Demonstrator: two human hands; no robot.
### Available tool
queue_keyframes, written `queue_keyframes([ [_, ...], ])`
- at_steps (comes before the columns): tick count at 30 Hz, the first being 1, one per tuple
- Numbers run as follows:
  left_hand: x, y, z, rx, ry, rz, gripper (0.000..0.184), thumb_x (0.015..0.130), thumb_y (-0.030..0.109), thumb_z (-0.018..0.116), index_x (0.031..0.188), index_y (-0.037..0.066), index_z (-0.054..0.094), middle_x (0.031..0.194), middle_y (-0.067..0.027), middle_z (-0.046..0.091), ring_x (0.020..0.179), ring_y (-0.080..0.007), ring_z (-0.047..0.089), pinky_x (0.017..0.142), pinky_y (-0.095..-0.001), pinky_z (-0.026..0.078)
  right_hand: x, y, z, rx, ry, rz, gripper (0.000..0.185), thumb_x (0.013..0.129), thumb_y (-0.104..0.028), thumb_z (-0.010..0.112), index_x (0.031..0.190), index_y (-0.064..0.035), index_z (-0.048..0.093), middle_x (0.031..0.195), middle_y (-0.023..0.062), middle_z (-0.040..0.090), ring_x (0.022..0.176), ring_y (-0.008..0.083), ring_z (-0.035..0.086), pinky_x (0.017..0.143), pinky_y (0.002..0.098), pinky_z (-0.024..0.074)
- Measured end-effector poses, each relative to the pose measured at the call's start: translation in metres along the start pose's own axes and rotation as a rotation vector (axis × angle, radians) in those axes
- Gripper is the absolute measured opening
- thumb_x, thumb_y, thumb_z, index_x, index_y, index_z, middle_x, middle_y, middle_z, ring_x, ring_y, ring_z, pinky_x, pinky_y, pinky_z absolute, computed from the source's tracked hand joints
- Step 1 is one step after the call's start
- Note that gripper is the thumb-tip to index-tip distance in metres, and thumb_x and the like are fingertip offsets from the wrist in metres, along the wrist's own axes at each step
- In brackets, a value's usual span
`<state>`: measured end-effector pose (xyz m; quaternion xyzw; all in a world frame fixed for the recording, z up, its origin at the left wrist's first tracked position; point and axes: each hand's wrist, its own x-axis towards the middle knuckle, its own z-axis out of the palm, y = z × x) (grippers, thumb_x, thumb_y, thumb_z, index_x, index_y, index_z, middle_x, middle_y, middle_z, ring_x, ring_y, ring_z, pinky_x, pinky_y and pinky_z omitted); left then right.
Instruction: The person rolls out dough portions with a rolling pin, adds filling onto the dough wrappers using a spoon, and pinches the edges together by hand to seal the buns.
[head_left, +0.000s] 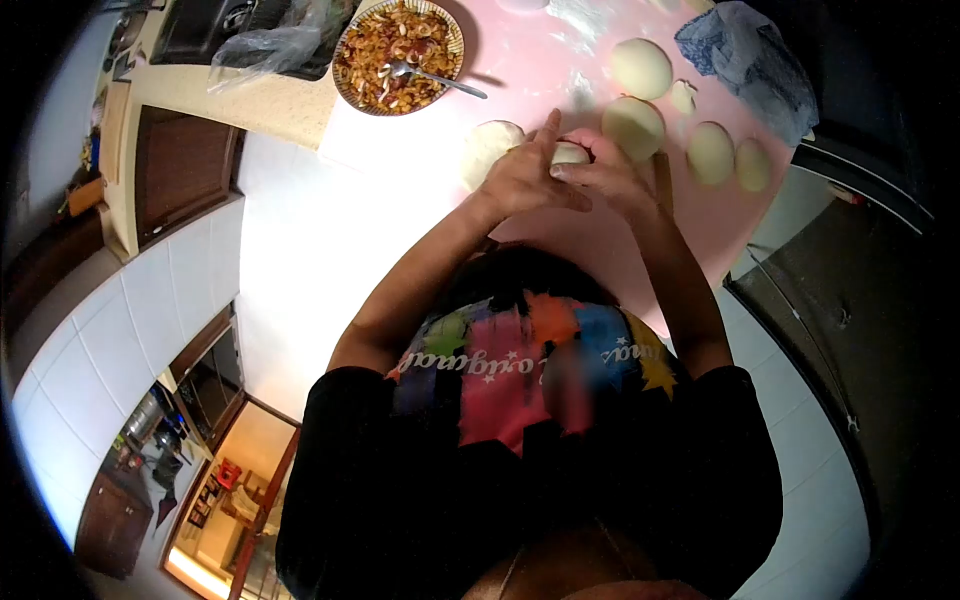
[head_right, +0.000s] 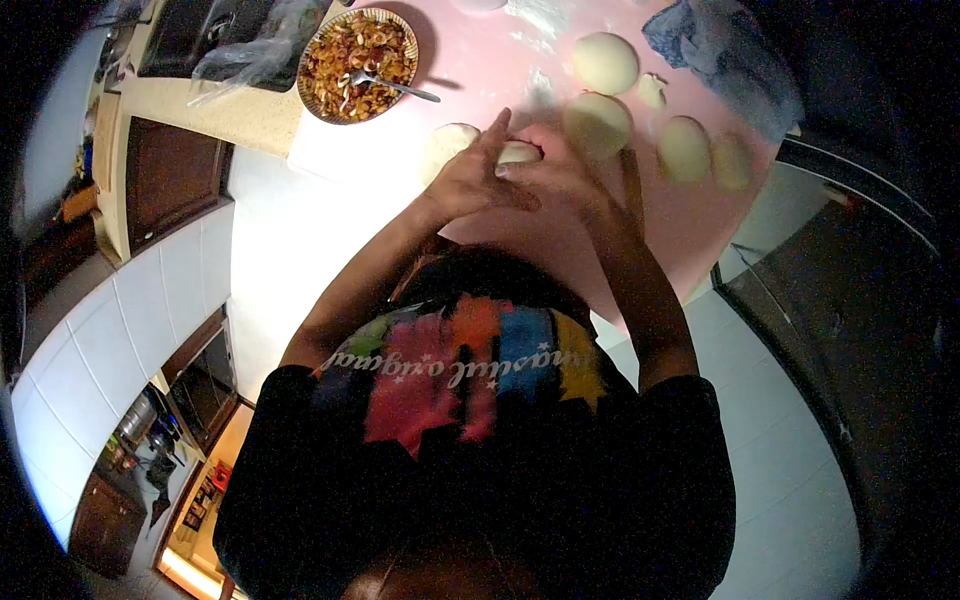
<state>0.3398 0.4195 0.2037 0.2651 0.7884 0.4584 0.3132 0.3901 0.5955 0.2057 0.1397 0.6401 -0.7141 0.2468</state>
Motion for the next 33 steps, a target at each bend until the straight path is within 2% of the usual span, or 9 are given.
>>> queue_keyframes([
  [2,0.002,0.019,-0.011,0.115,-0.168,-0.082,0.118,0.063,0.038,0.087,0.147,-0.005,0.017,0.132,-0.0253,0.048,0.121,-0.0348,0.051,0.099,-0.0383,0.044,0.001,0.003,0.003,-0.129,0.045,0.063,0.043,0.080,-0.008,0.067,0.120,0.0021,0.053,0.106,0.0066,0.059,0.099,0.0144,0.056,0.087,0.0284,0.0463],
  [5,0.007,0.019,-0.003,0.262,-0.148,-0.125,0.106,0.060,0.040,0.081,0.143,0.002,0.030,0.117,-0.0215,0.061,0.109,-0.0346,0.060,0.092,-0.0411,0.048,-0.004,0.009,0.001,0.029,0.055,0.029,0.042,0.079,-0.010,0.070,0.116,0.0027,0.055,0.097,0.0082,0.063,0.086,0.0159,0.061,0.075,0.0298,0.0510],
  [11,0.017,0.041,0.000,0.440,-0.192,-0.212,0.075,0.064,0.037,0.083,0.123,0.007,0.048,0.104,-0.0186,0.066,0.096,-0.0336,0.065,0.084,-0.0428,0.051,-0.010,0.009,-0.007,-0.082,0.084,-0.020,0.040,0.078,-0.011,0.069,0.114,0.0023,0.056,0.096,0.0077,0.064,0.086,0.0145,0.060,0.073,0.0294,0.0502],
  [16,0.023,0.033,0.011,0.445,-0.113,-0.090,0.074,0.066,0.037,0.078,0.124,0.004,0.047,0.100,-0.0177,0.067,0.093,-0.0335,0.066,0.083,-0.0431,0.051,-0.013,0.003,-0.013,-0.072,0.132,-0.081,0.038,0.078,-0.011,0.067,0.113,0.0009,0.058,0.094,0.0075,0.064,0.084,0.0150,0.060,0.073,0.0303,0.0500],
  [19,0.028,0.046,0.008,0.449,-0.082,-0.067,0.068,0.069,0.033,0.073,0.124,0.002,0.047,0.099,-0.0169,0.068,0.093,-0.0321,0.066,0.085,-0.0419,0.050,-0.017,-0.014,-0.014,-0.095,0.149,0.009,0.039,0.077,-0.011,0.067,0.113,0.0001,0.058,0.093,0.0078,0.064,0.084,0.0159,0.060,0.072,0.0313,0.0497],
  [21,0.035,0.052,0.009,0.486,-0.100,-0.096,0.065,0.071,0.032,0.072,0.124,0.001,0.047,0.098,-0.0169,0.068,0.092,-0.0322,0.067,0.084,-0.0414,0.050,-0.015,-0.022,-0.015,-0.265,0.173,-0.045,0.028,0.079,-0.007,0.062,0.106,-0.0012,0.059,0.090,0.0026,0.059,0.082,0.0102,0.054,0.071,0.0262,0.0452],
  [23,0.043,0.050,0.014,0.630,-0.063,-0.158,0.051,0.076,0.036,0.071,0.112,0.004,0.054,0.091,-0.0164,0.068,0.083,-0.0316,0.069,0.074,-0.0408,0.054,-0.018,-0.032,-0.014,-0.327,0.214,-0.083,0.031,0.078,-0.007,0.064,0.108,-0.0010,0.059,0.090,0.0061,0.061,0.082,0.0137,0.057,0.071,0.0296,0.0472],
  [30,0.058,0.055,0.007,0.831,-0.065,-0.142,0.026,0.084,0.025,0.058,0.102,0.006,0.061,0.090,-0.0119,0.070,0.081,-0.0289,0.070,0.070,-0.0388,0.056,-0.003,-0.031,-0.021,-0.504,0.350,-0.230,0.031,0.076,-0.008,0.068,0.105,-0.0005,0.060,0.089,0.0108,0.064,0.080,0.0178,0.061,0.071,0.0328,0.0488],
  [33,0.064,0.059,0.000,0.788,-0.091,-0.127,0.022,0.086,0.023,0.056,0.098,0.007,0.065,0.090,-0.0117,0.070,0.082,-0.0288,0.070,0.071,-0.0388,0.056,0.001,-0.040,-0.038,-0.342,0.226,-0.083,0.029,0.077,-0.011,0.069,0.103,-0.0008,0.062,0.089,0.0092,0.065,0.079,0.0175,0.062,0.073,0.0308,0.0490],
])
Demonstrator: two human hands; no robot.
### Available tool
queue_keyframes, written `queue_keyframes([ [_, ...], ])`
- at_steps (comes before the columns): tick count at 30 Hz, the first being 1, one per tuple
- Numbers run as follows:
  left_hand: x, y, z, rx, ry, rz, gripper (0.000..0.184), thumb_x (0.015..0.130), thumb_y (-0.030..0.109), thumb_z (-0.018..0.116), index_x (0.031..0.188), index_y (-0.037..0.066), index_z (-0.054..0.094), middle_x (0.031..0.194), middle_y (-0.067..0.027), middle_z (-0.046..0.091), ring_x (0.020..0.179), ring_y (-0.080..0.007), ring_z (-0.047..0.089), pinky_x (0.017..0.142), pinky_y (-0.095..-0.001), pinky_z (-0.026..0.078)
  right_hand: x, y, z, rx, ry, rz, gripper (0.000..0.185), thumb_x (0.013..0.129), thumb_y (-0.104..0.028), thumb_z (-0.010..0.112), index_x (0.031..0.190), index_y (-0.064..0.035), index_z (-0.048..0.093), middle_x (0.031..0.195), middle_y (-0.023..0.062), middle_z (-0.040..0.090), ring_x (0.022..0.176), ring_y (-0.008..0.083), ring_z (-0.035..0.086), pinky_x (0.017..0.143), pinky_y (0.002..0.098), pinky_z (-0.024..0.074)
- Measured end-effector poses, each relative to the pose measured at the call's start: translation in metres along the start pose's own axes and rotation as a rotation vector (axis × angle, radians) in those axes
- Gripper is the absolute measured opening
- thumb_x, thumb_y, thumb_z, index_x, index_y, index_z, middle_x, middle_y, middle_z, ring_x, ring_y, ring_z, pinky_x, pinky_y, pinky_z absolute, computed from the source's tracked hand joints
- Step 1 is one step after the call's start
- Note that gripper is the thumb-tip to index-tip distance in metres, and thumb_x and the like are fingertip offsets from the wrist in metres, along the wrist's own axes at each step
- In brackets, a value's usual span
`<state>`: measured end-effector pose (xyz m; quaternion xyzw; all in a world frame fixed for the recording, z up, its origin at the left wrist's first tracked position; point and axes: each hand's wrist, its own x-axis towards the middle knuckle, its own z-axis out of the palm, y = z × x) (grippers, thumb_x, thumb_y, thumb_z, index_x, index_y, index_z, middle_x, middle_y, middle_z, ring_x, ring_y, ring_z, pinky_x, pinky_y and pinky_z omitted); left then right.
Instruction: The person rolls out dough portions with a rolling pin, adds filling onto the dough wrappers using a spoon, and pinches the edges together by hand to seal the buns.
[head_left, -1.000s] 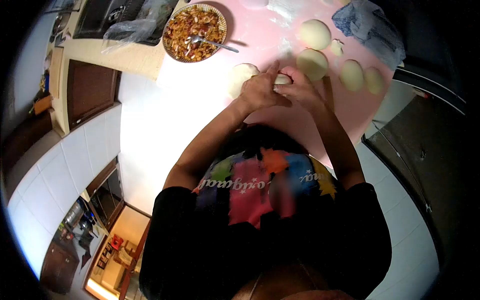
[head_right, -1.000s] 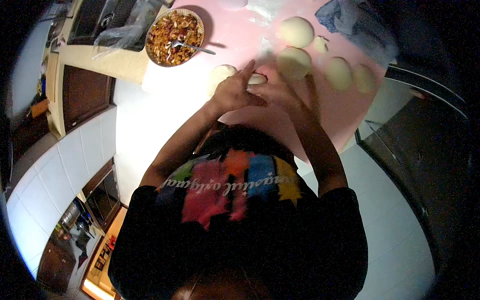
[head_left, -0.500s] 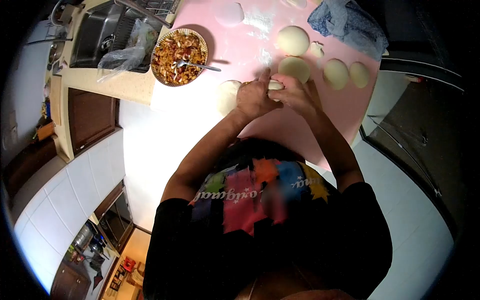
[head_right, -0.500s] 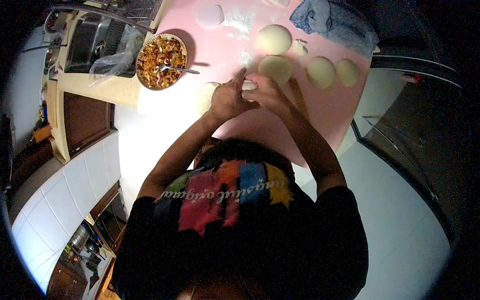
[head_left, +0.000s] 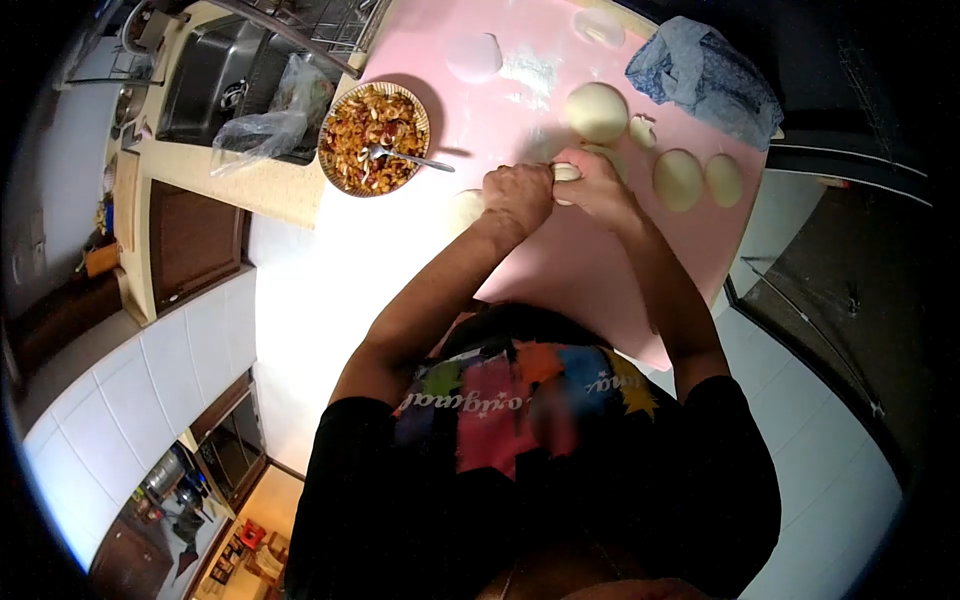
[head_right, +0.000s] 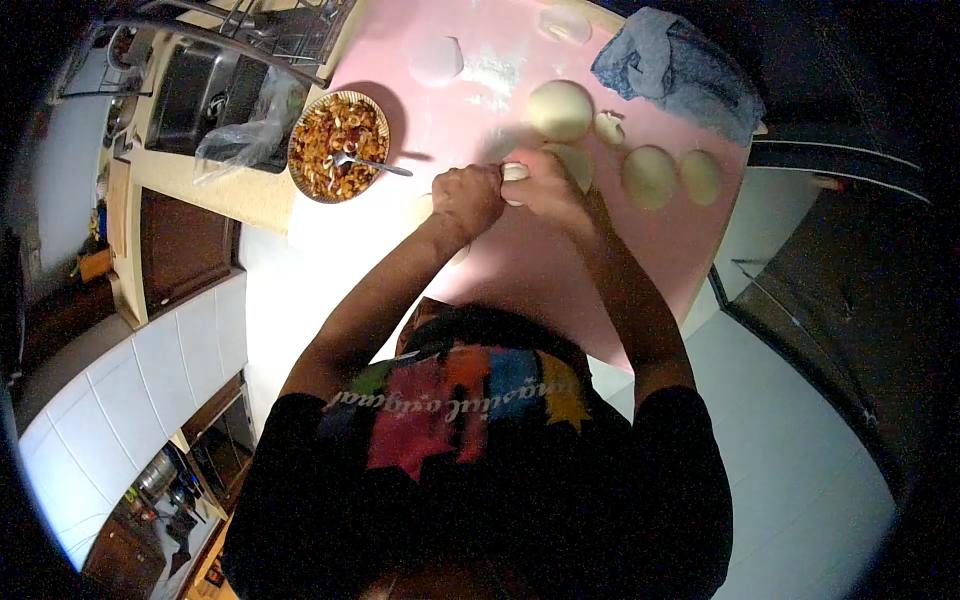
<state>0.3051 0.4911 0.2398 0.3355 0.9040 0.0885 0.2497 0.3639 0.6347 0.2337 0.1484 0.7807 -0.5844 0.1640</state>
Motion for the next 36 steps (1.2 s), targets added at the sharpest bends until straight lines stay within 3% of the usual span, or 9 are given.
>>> queue_keyframes([
  [5,0.031,-0.010,-0.019,0.118,-0.040,-0.094,0.023,0.089,0.024,0.053,0.096,0.011,0.069,0.086,-0.0121,0.071,0.079,-0.0257,0.071,0.070,-0.0371,0.057,0.025,0.010,-0.045,0.754,-0.092,-0.033,0.028,0.078,-0.001,0.065,0.106,-0.0022,0.061,0.099,0.0067,0.065,0.089,0.0167,0.064,0.080,0.0294,0.0519],
  [12,0.066,-0.051,-0.048,-0.185,0.170,-0.305,0.057,0.083,0.062,0.056,0.105,0.011,0.067,0.096,-0.0143,0.069,0.092,-0.0290,0.068,0.078,-0.0373,0.055,0.118,0.002,-0.142,-0.177,0.480,-0.226,0.038,0.082,-0.013,0.068,0.120,-0.0079,0.062,0.119,0.0095,0.063,0.105,0.0217,0.060,0.088,0.0299,0.0472],
  [17,0.076,-0.061,-0.028,-0.090,0.091,-0.311,0.054,0.085,0.062,0.052,0.111,0.016,0.064,0.120,-0.0138,0.058,0.109,-0.0305,0.059,0.087,-0.0414,0.051,0.157,0.061,-0.179,-0.708,0.320,-0.146,0.033,0.082,-0.018,0.067,0.113,-0.0077,0.066,0.118,0.0145,0.063,0.108,0.0237,0.060,0.089,0.0325,0.0470],
  [19,0.078,-0.064,-0.017,-0.103,0.076,-0.294,0.052,0.086,0.061,0.051,0.113,0.018,0.063,0.127,-0.0140,0.053,0.115,-0.0317,0.054,0.092,-0.0428,0.049,0.134,0.033,-0.165,-0.984,0.654,-0.424,0.027,0.077,-0.017,0.068,0.103,-0.0078,0.068,0.106,0.0149,0.066,0.102,0.0277,0.062,0.087,0.0368,0.0486],
  [22,0.073,-0.068,-0.017,0.001,0.065,-0.124,0.045,0.087,0.054,0.053,0.118,0.022,0.060,0.130,-0.0163,0.048,0.119,-0.0344,0.048,0.097,-0.0461,0.044,0.100,0.011,-0.134,-0.720,0.711,-0.187,0.022,0.078,-0.017,0.067,0.098,-0.0079,0.068,0.102,0.0147,0.067,0.098,0.0306,0.063,0.085,0.0384,0.0494],
  [25,0.038,-0.061,-0.022,0.069,0.265,0.003,0.045,0.084,0.041,0.061,0.122,0.017,0.058,0.127,-0.0172,0.050,0.117,-0.0363,0.047,0.096,-0.0463,0.043,0.060,0.039,-0.104,-0.446,0.585,-0.139,0.023,0.081,-0.020,0.066,0.103,-0.0113,0.067,0.094,0.0139,0.066,0.082,0.0299,0.064,0.076,0.0398,0.0506],
  [27,0.011,-0.056,-0.006,-0.223,0.604,0.039,0.055,0.084,0.033,0.067,0.127,0.003,0.051,0.121,-0.0221,0.054,0.106,-0.0400,0.056,0.091,-0.0447,0.048,0.021,0.040,-0.076,-0.731,0.568,-0.002,0.031,0.080,-0.027,0.070,0.108,-0.0149,0.066,0.091,0.0146,0.066,0.084,0.0327,0.063,0.077,0.0407,0.0502],
  [32,-0.052,-0.017,0.032,-0.634,0.012,0.029,0.059,0.080,0.018,0.072,0.130,-0.001,0.047,0.115,-0.0224,0.057,0.102,-0.0332,0.059,0.083,-0.0398,0.052,-0.017,0.053,-0.021,-0.877,0.568,-0.001,0.050,0.072,-0.034,0.077,0.112,-0.0098,0.062,0.102,0.0159,0.063,0.098,0.0360,0.058,0.088,0.0467,0.0437],
  [36,-0.054,-0.007,0.073,-0.658,-0.080,0.056,0.079,0.077,0.020,0.076,0.141,0.000,0.033,0.123,-0.0227,0.051,0.101,-0.0305,0.059,0.083,-0.0395,0.052,-0.012,0.049,-0.024,-0.649,0.467,-0.184,0.059,0.066,-0.032,0.081,0.111,-0.0037,0.056,0.100,0.0173,0.060,0.101,0.0362,0.057,0.091,0.0501,0.0405],
])
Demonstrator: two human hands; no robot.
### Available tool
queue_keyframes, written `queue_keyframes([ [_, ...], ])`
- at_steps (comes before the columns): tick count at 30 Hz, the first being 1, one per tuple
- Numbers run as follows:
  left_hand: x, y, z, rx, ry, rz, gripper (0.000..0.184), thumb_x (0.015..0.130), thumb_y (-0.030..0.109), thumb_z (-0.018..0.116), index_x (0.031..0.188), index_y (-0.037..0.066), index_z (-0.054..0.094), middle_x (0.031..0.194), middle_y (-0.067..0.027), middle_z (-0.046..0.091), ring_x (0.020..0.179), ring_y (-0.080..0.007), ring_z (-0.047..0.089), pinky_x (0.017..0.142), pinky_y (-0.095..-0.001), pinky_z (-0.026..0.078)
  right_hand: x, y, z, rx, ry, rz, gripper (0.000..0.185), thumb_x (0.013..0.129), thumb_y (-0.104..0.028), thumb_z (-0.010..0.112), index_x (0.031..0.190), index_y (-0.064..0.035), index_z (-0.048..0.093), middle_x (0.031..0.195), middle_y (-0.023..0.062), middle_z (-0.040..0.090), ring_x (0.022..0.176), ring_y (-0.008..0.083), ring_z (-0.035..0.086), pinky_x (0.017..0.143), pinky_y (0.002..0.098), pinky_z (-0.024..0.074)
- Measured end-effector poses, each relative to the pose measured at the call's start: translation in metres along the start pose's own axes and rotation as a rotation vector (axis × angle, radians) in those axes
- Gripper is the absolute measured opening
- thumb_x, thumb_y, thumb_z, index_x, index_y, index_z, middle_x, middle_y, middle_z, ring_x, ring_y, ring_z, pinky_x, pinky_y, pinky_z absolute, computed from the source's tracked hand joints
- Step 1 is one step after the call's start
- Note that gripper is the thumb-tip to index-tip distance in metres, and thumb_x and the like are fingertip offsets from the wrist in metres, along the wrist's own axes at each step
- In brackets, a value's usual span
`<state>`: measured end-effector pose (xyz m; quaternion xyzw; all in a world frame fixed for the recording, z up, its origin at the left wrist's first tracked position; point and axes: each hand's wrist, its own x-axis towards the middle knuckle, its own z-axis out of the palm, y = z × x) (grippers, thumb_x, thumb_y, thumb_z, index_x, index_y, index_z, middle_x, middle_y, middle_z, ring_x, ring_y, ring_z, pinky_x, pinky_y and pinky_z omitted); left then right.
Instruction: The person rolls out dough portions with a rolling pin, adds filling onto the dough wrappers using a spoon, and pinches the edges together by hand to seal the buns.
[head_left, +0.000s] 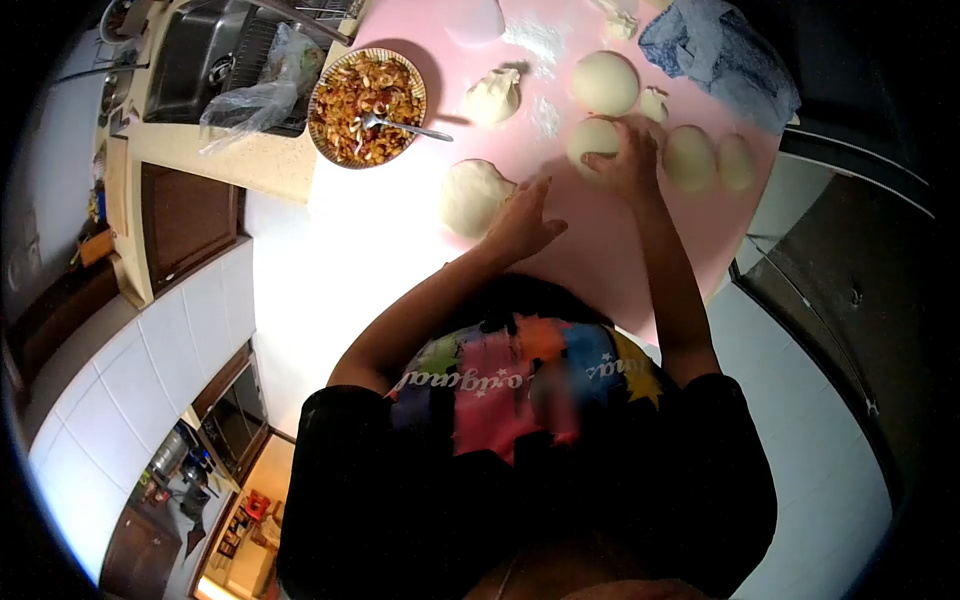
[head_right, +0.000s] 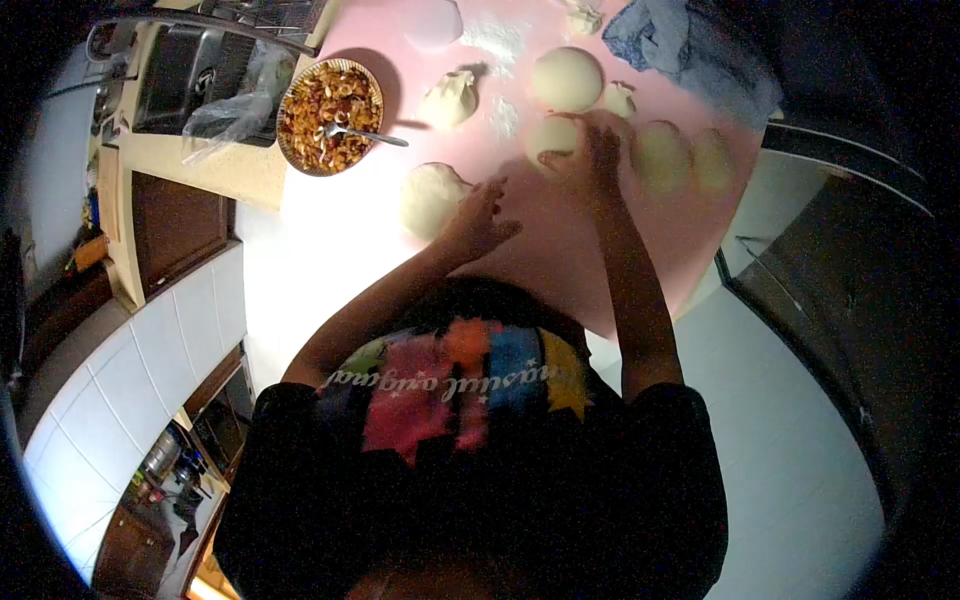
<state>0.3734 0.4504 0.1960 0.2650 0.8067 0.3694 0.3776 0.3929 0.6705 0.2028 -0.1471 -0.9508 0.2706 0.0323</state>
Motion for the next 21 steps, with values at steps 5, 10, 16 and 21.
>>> queue_keyframes([
  [5,0.014,0.006,-0.005,-0.122,0.077,-0.046,0.104,0.067,0.030,0.080,0.142,-0.009,0.021,0.127,-0.0265,0.047,0.118,-0.0408,0.047,0.102,-0.0439,0.039,-0.007,-0.006,0.003,0.043,-0.180,0.121,0.051,0.065,-0.022,0.080,0.106,-0.0027,0.056,0.099,0.0158,0.062,0.095,0.0342,0.059,0.086,0.0447,0.0453],
  [10,0.035,0.004,-0.002,-0.134,0.218,0.071,0.129,0.055,0.036,0.088,0.146,-0.007,0.006,0.135,-0.0275,0.039,0.126,-0.0423,0.039,0.107,-0.0444,0.033,-0.017,-0.002,0.014,0.499,-0.186,0.272,0.040,0.074,-0.013,0.074,0.108,-0.0014,0.056,0.095,0.0065,0.060,0.087,0.0182,0.059,0.075,0.0308,0.0497],
  [16,0.040,0.012,0.002,0.192,0.065,0.082,0.136,0.051,0.036,0.090,0.147,-0.005,0.002,0.145,-0.0260,0.028,0.136,-0.0413,0.026,0.112,-0.0450,0.026,-0.028,-0.006,0.018,0.600,-0.322,0.496,0.053,0.079,-0.009,0.070,0.128,-0.0008,0.053,0.105,0.0085,0.062,0.086,0.0145,0.060,0.073,0.0274,0.0514],
  [21,0.038,0.000,0.005,0.265,0.083,0.223,0.133,0.050,0.032,0.090,0.148,-0.003,0.007,0.142,-0.0254,0.033,0.134,-0.0407,0.029,0.110,-0.0461,0.030,-0.032,-0.022,0.009,0.760,-0.466,0.516,0.044,0.085,-0.013,0.067,0.126,-0.0003,0.056,0.105,0.0078,0.064,0.089,0.0130,0.061,0.074,0.0267,0.0527],
])
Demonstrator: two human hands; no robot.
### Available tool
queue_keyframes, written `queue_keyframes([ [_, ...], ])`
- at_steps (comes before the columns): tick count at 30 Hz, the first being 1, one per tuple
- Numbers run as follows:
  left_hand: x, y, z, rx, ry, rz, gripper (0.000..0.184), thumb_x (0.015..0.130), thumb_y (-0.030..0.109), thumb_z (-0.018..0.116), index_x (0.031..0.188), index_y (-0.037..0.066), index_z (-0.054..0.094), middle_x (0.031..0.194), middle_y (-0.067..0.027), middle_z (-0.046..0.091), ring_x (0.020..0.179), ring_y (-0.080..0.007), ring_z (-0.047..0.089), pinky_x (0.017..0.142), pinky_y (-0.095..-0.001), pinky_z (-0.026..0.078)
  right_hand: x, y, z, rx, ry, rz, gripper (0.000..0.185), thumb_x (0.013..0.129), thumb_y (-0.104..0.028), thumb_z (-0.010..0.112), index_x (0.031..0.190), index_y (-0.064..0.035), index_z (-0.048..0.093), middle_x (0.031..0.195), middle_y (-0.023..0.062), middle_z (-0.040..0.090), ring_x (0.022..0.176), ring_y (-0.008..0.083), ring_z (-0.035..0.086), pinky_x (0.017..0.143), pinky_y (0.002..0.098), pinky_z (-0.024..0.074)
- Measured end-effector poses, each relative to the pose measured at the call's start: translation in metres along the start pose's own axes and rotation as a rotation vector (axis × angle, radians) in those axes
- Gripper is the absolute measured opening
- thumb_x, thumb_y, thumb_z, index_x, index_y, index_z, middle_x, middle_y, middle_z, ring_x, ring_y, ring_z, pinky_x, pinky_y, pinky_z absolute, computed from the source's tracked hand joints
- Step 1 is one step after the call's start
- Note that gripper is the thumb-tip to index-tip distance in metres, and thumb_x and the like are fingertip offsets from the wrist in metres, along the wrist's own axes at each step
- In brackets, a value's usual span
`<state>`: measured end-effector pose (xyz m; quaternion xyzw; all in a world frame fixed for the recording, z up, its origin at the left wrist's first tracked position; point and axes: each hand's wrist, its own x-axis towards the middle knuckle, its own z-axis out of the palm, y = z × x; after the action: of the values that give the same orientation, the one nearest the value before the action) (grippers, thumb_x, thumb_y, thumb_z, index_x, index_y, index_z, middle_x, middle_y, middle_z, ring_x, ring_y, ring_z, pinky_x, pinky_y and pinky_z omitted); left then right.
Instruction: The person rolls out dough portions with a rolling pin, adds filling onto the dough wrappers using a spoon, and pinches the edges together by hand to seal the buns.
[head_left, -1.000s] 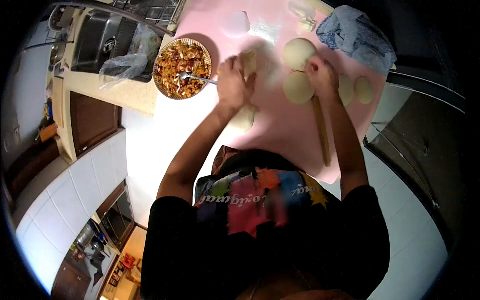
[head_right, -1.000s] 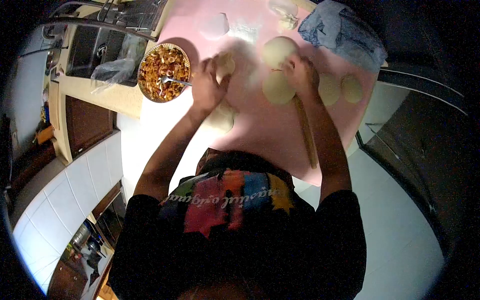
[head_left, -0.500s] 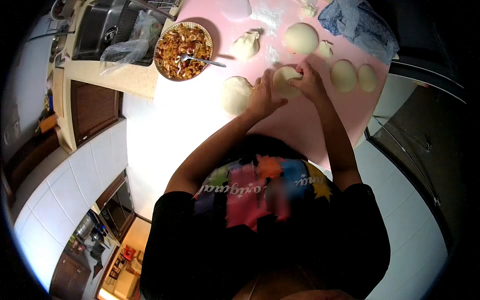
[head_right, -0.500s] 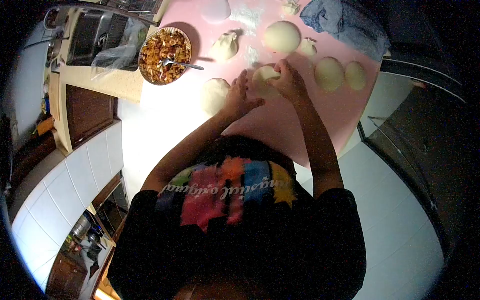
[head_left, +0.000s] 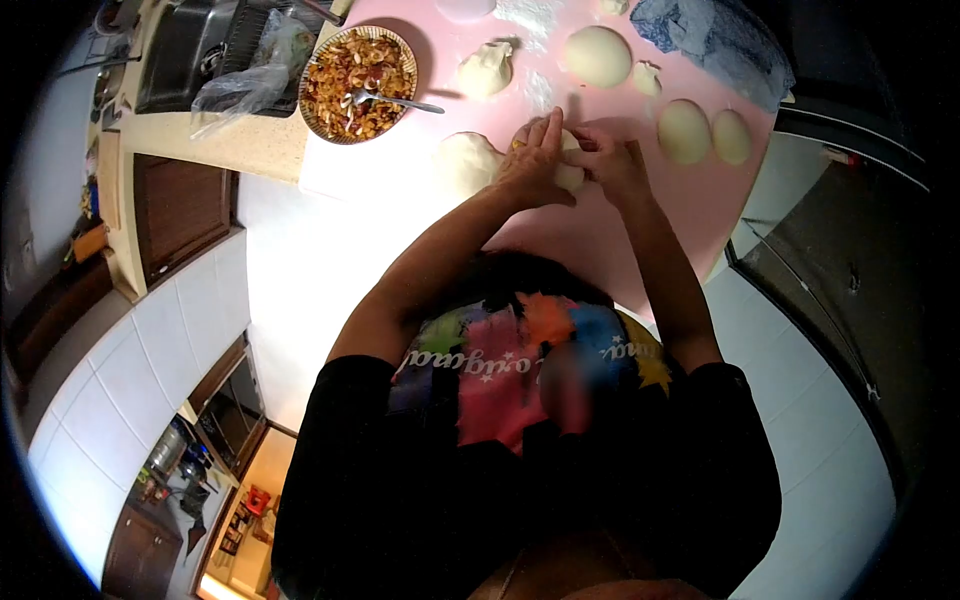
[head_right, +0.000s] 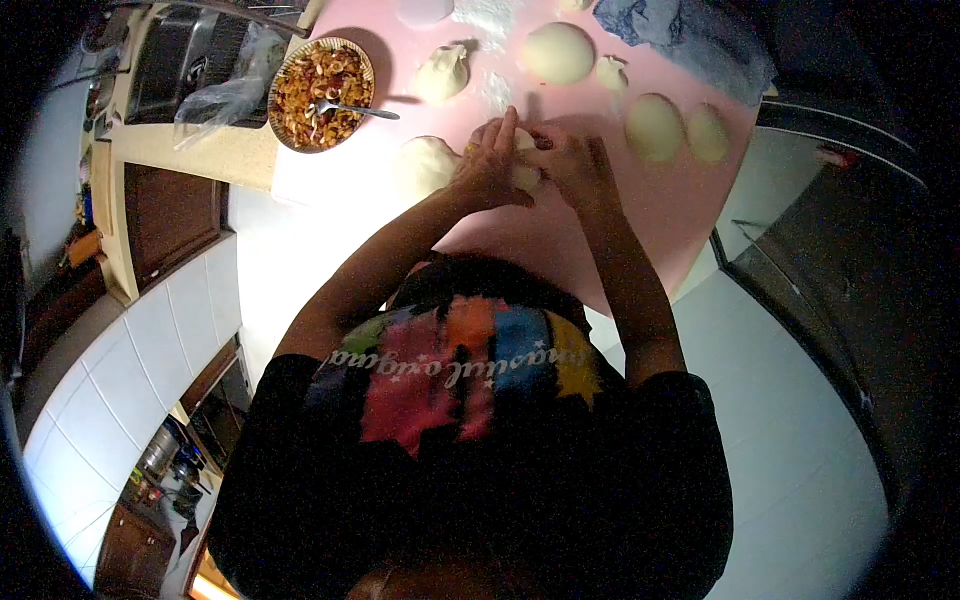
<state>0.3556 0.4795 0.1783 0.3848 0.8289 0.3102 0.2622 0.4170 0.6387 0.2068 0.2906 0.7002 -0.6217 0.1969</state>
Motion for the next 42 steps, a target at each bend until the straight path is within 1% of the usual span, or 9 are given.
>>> queue_keyframes([
  [4,0.003,-0.011,-0.002,-0.286,0.087,-0.056,0.113,0.060,0.027,0.087,0.146,0.000,0.019,0.134,-0.0224,0.043,0.128,-0.0369,0.040,0.106,-0.0457,0.036,-0.012,-0.007,-0.003,0.463,-0.004,0.010,0.038,0.090,-0.014,0.062,0.125,-0.0016,0.057,0.104,0.0053,0.064,0.084,0.0116,0.059,0.073,0.0261,0.0511],
  [6,-0.009,-0.011,-0.022,-1.604,-0.107,-0.205,0.084,0.072,0.020,0.079,0.140,0.004,0.032,0.127,-0.0169,0.051,0.119,-0.0326,0.050,0.102,-0.0440,0.041,-0.024,-0.018,-0.009,0.431,0.016,-0.150,0.034,0.093,-0.015,0.057,0.125,-0.0023,0.058,0.104,0.0055,0.064,0.084,0.0115,0.058,0.077,0.0254,0.0489],
  [7,-0.018,-0.004,-0.037,-1.775,-0.124,-0.244,0.060,0.083,0.017,0.071,0.134,0.007,0.041,0.124,-0.0117,0.054,0.114,-0.0282,0.054,0.100,-0.0415,0.043,-0.028,-0.021,-0.009,0.382,0.028,-0.236,0.031,0.089,-0.013,0.063,0.118,-0.0047,0.061,0.102,0.0037,0.062,0.086,0.0114,0.057,0.078,0.0265,0.0471],
  [10,-0.023,0.000,-0.041,-2.265,-0.184,-0.166,0.057,0.087,0.024,0.069,0.134,0.008,0.041,0.125,-0.0106,0.053,0.116,-0.0275,0.053,0.100,-0.0418,0.044,-0.038,-0.034,-0.001,-0.057,0.026,-0.489,0.033,0.080,-0.009,0.072,0.110,-0.0068,0.061,0.098,0.0019,0.059,0.084,0.0123,0.054,0.076,0.0271,0.0457],
  [16,-0.020,0.014,-0.053,-1.751,0.039,-0.163,0.068,0.083,0.042,0.070,0.135,0.009,0.040,0.120,-0.0103,0.054,0.114,-0.0250,0.053,0.095,-0.0454,0.048,-0.053,-0.073,0.042,-0.423,0.301,-0.705,0.024,0.080,-0.017,0.073,0.095,-0.0033,0.059,0.083,0.0104,0.057,0.072,0.0203,0.057,0.065,0.0313,0.0477],
  [23,-0.031,-0.003,-0.072,-1.909,0.005,-0.128,0.068,0.079,0.025,0.071,0.137,0.005,0.040,0.120,-0.0117,0.058,0.111,-0.0268,0.056,0.097,-0.0383,0.045,-0.042,-0.093,0.038,-0.116,-0.002,-0.268,0.013,0.089,-0.016,0.062,0.089,-0.0029,0.062,0.078,-0.0008,0.059,0.067,0.0059,0.050,0.061,0.0208,0.0403],
  [37,-0.053,-0.043,-0.134,-2.246,0.109,0.097,0.062,0.078,0.033,0.073,0.129,0.008,0.049,0.125,-0.0176,0.056,0.114,-0.0359,0.056,0.095,-0.0552,0.047,0.166,-0.197,0.029,0.629,0.010,-0.430,0.023,0.088,-0.021,0.062,0.099,-0.0011,0.063,0.096,0.0068,0.065,0.082,0.0157,0.063,0.067,0.0302,0.0512],
  [39,-0.053,-0.043,-0.143,-2.179,0.084,0.078,0.063,0.076,0.024,0.076,0.129,0.006,0.048,0.123,-0.0176,0.056,0.111,-0.0347,0.057,0.092,-0.0491,0.050,0.183,-0.214,0.029,0.074,0.127,-0.217,0.036,0.090,-0.028,0.064,0.110,0.0011,0.061,0.102,0.0103,0.065,0.092,0.0199,0.065,0.083,0.0313,0.0516],
  [42,-0.057,-0.039,-0.155,-1.841,0.265,-0.127,0.067,0.071,0.010,0.078,0.130,0.005,0.046,0.119,-0.0164,0.057,0.106,-0.0303,0.059,0.089,-0.0442,0.051,0.177,-0.208,0.044,-0.226,0.074,-0.411,0.045,0.089,-0.037,0.064,0.114,-0.0001,0.060,0.103,0.0114,0.066,0.090,0.0200,0.066,0.083,0.0293,0.0515],
])
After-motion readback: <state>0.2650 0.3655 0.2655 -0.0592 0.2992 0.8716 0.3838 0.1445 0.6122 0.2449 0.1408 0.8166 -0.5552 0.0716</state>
